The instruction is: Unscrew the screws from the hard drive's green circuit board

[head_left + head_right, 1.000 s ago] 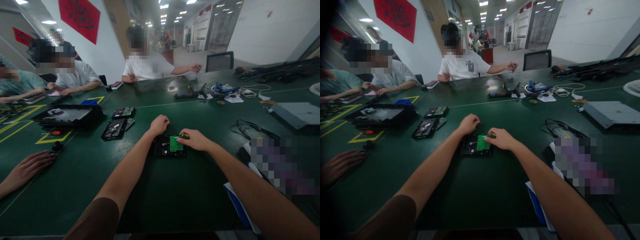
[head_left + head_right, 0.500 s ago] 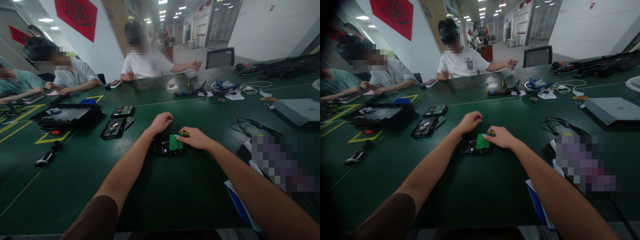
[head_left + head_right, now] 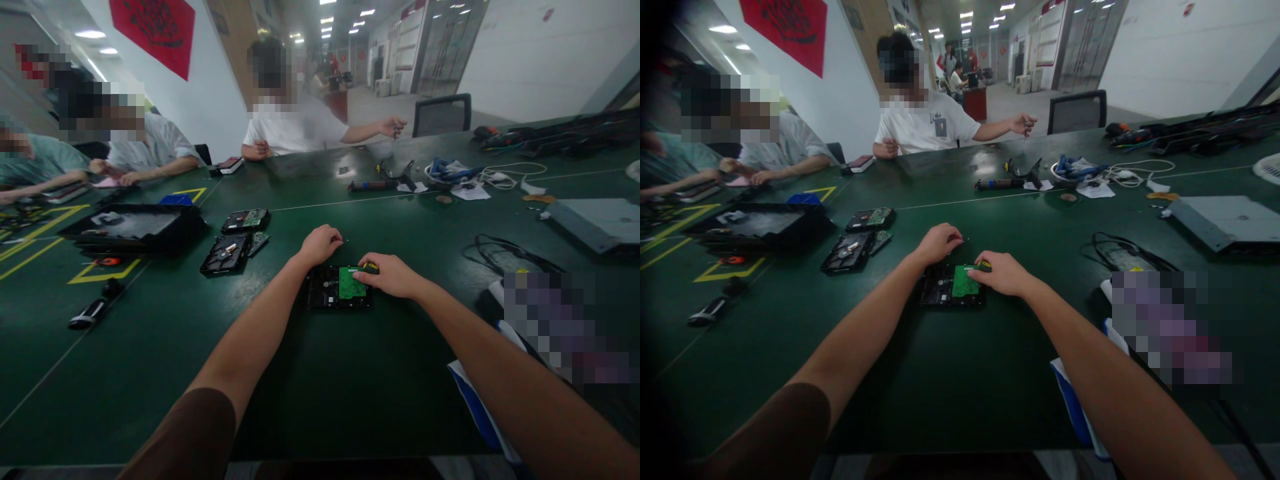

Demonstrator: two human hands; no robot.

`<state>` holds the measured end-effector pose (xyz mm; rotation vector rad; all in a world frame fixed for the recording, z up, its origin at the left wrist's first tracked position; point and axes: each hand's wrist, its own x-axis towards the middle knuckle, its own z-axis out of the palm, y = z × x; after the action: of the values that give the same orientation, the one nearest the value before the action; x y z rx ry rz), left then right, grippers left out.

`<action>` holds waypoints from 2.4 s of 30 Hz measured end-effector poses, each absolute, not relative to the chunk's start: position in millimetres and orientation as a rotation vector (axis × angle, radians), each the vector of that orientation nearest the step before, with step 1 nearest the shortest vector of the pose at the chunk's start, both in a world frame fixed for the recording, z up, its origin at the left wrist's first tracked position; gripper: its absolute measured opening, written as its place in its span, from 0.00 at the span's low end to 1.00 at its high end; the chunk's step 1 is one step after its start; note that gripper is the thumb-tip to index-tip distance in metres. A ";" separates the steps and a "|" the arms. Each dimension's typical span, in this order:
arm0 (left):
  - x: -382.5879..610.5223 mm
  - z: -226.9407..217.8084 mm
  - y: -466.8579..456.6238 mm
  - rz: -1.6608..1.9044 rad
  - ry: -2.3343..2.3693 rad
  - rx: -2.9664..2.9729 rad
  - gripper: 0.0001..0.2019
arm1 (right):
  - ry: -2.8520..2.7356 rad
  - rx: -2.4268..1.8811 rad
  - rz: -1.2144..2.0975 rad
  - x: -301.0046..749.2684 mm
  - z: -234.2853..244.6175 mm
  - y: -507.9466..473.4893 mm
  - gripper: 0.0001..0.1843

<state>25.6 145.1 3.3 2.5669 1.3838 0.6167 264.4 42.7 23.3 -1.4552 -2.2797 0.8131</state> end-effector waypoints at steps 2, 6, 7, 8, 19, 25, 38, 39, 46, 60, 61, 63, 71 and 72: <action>26.5 1.5 145.0 0.613 1.386 2.570 0.05 | -2.280 -1.449 0.816 264.5 23.5 42.7 0.23; 26.6 -0.6 144.6 0.624 1.382 2.575 0.05 | -2.277 -1.462 0.840 264.7 24.4 42.7 0.24; 26.5 -1.1 144.5 0.632 1.381 2.570 0.05 | -2.278 -1.460 0.842 264.7 24.6 42.7 0.24; 26.6 -1.6 144.6 0.641 1.380 2.563 0.05 | -2.278 -1.456 0.841 264.8 24.6 42.7 0.24; 24.8 0.1 145.1 0.693 1.338 2.521 0.04 | -2.286 -1.436 0.803 264.4 22.4 42.7 0.23; 31.0 0.9 141.0 0.638 1.358 2.530 0.04 | -2.286 -1.456 0.808 263.7 23.6 42.5 0.23; 32.1 11.4 144.3 0.812 1.434 2.379 0.03 | -2.282 -1.422 0.815 265.1 24.4 41.7 0.23; 34.1 11.8 145.1 0.824 1.412 2.375 0.03 | -2.279 -1.430 0.814 264.9 24.8 41.2 0.23; 47.4 12.8 153.5 0.728 1.347 2.474 0.07 | -2.261 -1.472 0.851 263.6 26.6 39.5 0.24; 45.3 13.6 152.1 0.705 1.295 2.584 0.09 | -2.273 -1.448 0.823 265.5 24.1 41.0 0.24; 45.1 13.4 152.6 0.706 1.310 2.592 0.08 | -2.273 -1.444 0.825 265.7 23.7 41.1 0.24; 45.1 11.9 153.3 0.680 1.326 2.613 0.09 | -2.268 -1.433 0.825 266.0 22.6 41.7 0.24; 47.6 7.0 151.2 0.572 1.396 2.662 0.09 | -2.266 -1.448 0.825 264.8 22.1 41.0 0.24; 47.5 7.3 150.9 0.563 1.383 2.667 0.09 | -2.266 -1.452 0.826 264.6 22.6 40.8 0.24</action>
<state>47.5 150.9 7.3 2.6665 1.3835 0.5626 264.6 40.8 22.6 -1.4520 -2.2663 0.8262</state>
